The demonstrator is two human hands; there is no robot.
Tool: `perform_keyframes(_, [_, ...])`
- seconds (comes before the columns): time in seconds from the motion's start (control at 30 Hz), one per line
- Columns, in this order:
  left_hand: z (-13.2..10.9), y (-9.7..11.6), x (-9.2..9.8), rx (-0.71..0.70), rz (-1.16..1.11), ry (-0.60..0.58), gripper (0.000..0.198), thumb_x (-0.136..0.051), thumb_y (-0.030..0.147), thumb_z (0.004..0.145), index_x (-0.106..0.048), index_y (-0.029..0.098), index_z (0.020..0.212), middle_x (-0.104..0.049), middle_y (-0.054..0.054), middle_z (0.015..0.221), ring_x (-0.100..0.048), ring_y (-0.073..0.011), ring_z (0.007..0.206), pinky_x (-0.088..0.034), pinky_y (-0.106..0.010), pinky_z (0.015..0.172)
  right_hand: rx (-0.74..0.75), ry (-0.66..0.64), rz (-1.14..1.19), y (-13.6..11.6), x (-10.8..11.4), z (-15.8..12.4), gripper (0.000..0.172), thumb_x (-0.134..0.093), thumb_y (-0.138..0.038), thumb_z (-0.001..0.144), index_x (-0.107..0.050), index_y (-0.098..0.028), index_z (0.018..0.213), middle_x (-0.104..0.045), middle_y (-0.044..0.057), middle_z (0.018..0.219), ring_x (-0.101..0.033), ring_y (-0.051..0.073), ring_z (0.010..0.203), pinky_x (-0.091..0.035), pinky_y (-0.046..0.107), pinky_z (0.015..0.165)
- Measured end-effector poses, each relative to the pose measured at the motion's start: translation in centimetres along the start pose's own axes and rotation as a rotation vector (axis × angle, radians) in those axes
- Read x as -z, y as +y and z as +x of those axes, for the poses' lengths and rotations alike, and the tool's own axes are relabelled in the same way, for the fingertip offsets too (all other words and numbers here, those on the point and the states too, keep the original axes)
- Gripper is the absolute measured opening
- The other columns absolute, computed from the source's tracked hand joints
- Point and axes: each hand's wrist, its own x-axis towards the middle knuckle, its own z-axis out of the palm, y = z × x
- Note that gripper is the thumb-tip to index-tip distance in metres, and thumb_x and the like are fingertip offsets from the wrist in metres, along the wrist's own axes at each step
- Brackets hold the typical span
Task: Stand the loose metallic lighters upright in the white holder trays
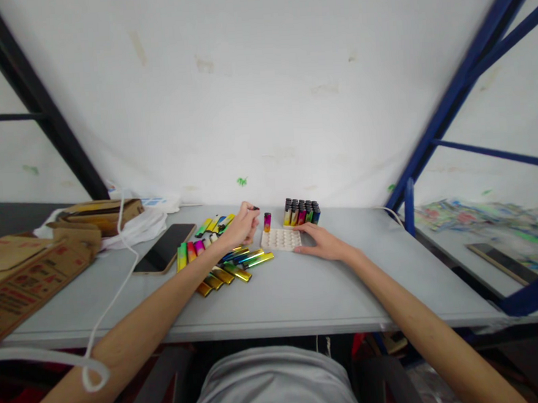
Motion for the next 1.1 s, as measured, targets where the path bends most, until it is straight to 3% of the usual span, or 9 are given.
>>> perform_keyframes(0.13, [0.1, 0.0, 0.2, -0.117, 0.055, -0.067, 0.023, -0.048, 0.046, 0.095, -0.038, 0.026, 0.091, -0.048, 0.010, 0.060, -0.045, -0.0099, 0.042, -0.039, -0.021, 0.044, -0.002, 0.002, 0.003, 0.0, 0.0, 0.0, 0.058, -0.074, -0.046, 0.091, -0.057, -0.020, 0.140, -0.064, 0.016, 0.132, -0.063, 0.030, 0.120, -0.050, 0.052, 0.108])
perform_keyframes(0.23, [0.5, -0.1, 0.4, -0.302, 0.130, -0.046, 0.032, -0.057, 0.052, 0.091, -0.048, 0.022, 0.091, -0.062, 0.002, 0.072, -0.063, -0.0142, 0.065, -0.051, -0.026, 0.062, 0.003, 0.000, 0.002, 0.0, 0.0, 0.0, 0.057, -0.074, -0.047, 0.091, -0.057, -0.021, 0.140, -0.064, 0.015, 0.132, -0.063, 0.030, 0.119, -0.050, 0.053, 0.107])
perform_keyframes(0.37, [0.7, -0.2, 0.9, -0.439, 0.266, -0.050, 0.037, -0.066, 0.053, 0.087, -0.067, 0.017, 0.096, -0.072, -0.009, 0.102, -0.067, -0.0201, 0.096, -0.055, -0.031, 0.082, 0.003, -0.002, 0.003, 0.0, 0.0, 0.0, 0.057, -0.074, -0.047, 0.092, -0.058, -0.021, 0.140, -0.064, 0.015, 0.133, -0.063, 0.031, 0.121, -0.050, 0.053, 0.108])
perform_keyframes(0.47, [0.7, -0.5, 1.1, -0.460, 0.365, -0.060, 0.038, -0.067, 0.051, 0.087, -0.073, 0.017, 0.103, -0.071, -0.011, 0.113, -0.066, -0.0234, 0.105, -0.056, -0.031, 0.082, 0.004, -0.004, 0.009, -0.1, 0.1, 0.0, 0.058, -0.073, -0.047, 0.092, -0.057, -0.020, 0.140, -0.063, 0.016, 0.135, -0.062, 0.031, 0.122, -0.049, 0.053, 0.109])
perform_keyframes(0.87, [0.7, -0.8, 1.2, -0.465, 0.634, -0.027, 0.034, -0.061, 0.047, 0.089, -0.070, 0.017, 0.104, -0.074, -0.009, 0.097, -0.068, -0.0215, 0.088, -0.056, -0.032, 0.077, 0.002, -0.012, 0.001, -0.1, 0.1, 0.0, 0.056, -0.072, -0.048, 0.093, -0.058, -0.020, 0.139, -0.063, 0.015, 0.133, -0.063, 0.031, 0.121, -0.050, 0.053, 0.109])
perform_keyframes(1.1, [0.5, -0.7, 1.6, -0.390, 0.521, -0.022, 0.039, -0.072, 0.048, 0.078, -0.054, 0.022, 0.099, -0.069, -0.001, 0.080, -0.065, -0.0174, 0.071, -0.053, -0.028, 0.067, -0.013, -0.001, 0.011, -0.1, 0.1, -0.1, 0.061, -0.072, -0.049, 0.092, -0.055, -0.021, 0.142, -0.063, 0.015, 0.135, -0.063, 0.031, 0.121, -0.050, 0.054, 0.108])
